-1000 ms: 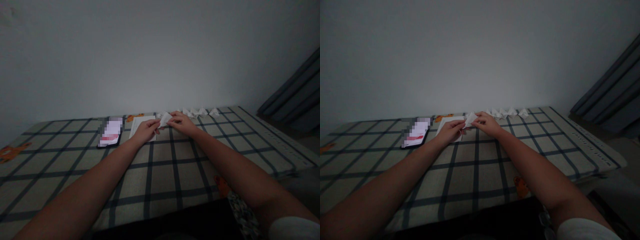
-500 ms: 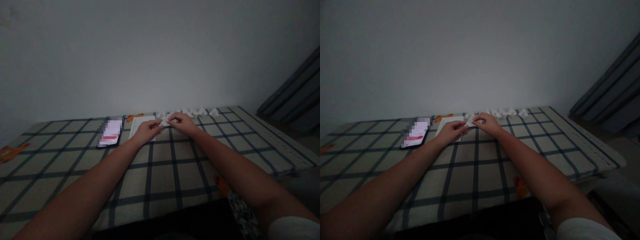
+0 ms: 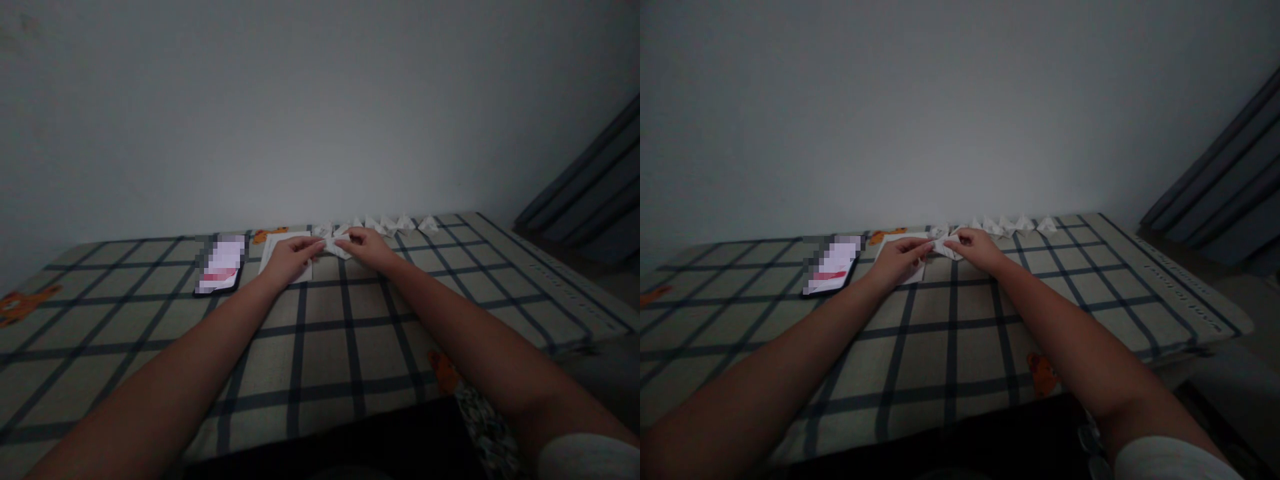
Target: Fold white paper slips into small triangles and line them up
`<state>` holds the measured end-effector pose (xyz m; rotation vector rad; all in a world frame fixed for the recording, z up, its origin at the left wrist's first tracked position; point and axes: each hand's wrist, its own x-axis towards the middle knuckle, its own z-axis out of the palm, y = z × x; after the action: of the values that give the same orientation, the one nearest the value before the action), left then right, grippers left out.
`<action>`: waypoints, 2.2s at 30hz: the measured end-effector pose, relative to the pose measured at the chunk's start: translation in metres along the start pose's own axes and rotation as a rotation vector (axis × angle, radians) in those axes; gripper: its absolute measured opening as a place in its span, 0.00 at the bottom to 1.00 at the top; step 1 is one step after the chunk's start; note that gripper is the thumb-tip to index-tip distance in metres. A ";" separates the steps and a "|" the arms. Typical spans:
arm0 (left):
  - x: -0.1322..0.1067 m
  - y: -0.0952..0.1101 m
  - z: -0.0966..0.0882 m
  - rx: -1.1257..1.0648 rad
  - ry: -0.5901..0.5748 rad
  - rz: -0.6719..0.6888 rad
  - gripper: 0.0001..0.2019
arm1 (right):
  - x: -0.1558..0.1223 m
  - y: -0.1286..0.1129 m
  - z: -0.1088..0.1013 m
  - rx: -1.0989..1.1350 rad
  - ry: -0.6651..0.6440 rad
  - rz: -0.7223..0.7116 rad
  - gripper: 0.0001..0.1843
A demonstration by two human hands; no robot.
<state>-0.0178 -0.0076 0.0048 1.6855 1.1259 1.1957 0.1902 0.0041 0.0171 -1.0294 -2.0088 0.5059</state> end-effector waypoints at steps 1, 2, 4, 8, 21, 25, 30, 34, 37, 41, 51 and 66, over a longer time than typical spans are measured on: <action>0.000 0.000 0.000 0.003 0.009 -0.014 0.20 | 0.000 0.000 0.000 0.018 0.005 0.006 0.19; 0.001 0.001 -0.001 0.003 0.013 -0.022 0.20 | 0.000 0.000 0.001 0.033 0.005 0.013 0.19; 0.002 0.001 -0.001 -0.015 0.007 -0.019 0.19 | 0.000 0.000 0.001 0.037 0.004 0.021 0.19; 0.004 -0.002 -0.001 -0.075 0.004 -0.013 0.18 | -0.001 0.000 0.002 0.015 0.011 0.011 0.18; 0.004 -0.005 -0.004 -0.047 -0.002 -0.009 0.18 | -0.001 -0.001 0.001 0.036 0.009 0.040 0.19; 0.003 -0.004 -0.004 -0.055 -0.011 0.009 0.16 | -0.001 -0.002 -0.001 0.036 -0.032 0.025 0.19; 0.002 -0.002 -0.005 -0.056 -0.014 -0.006 0.16 | -0.002 -0.001 0.000 0.027 -0.037 0.013 0.19; 0.002 -0.001 -0.005 -0.062 -0.013 0.002 0.16 | -0.001 0.001 0.000 0.046 -0.036 0.004 0.19; 0.002 -0.001 -0.005 -0.076 -0.019 -0.004 0.16 | -0.001 0.001 0.000 0.037 -0.024 0.000 0.18; 0.002 -0.001 -0.005 -0.081 0.008 0.017 0.16 | 0.000 -0.001 -0.001 0.035 -0.029 0.020 0.18; 0.002 0.000 -0.005 -0.026 0.037 0.052 0.17 | 0.000 0.000 0.000 0.021 -0.009 0.016 0.18; -0.001 -0.002 -0.001 0.042 -0.101 -0.010 0.16 | -0.005 -0.008 -0.002 -0.011 -0.109 0.006 0.18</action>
<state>-0.0194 -0.0077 0.0031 1.7502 1.1032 1.0755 0.1894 -0.0044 0.0211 -1.0344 -2.1065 0.5660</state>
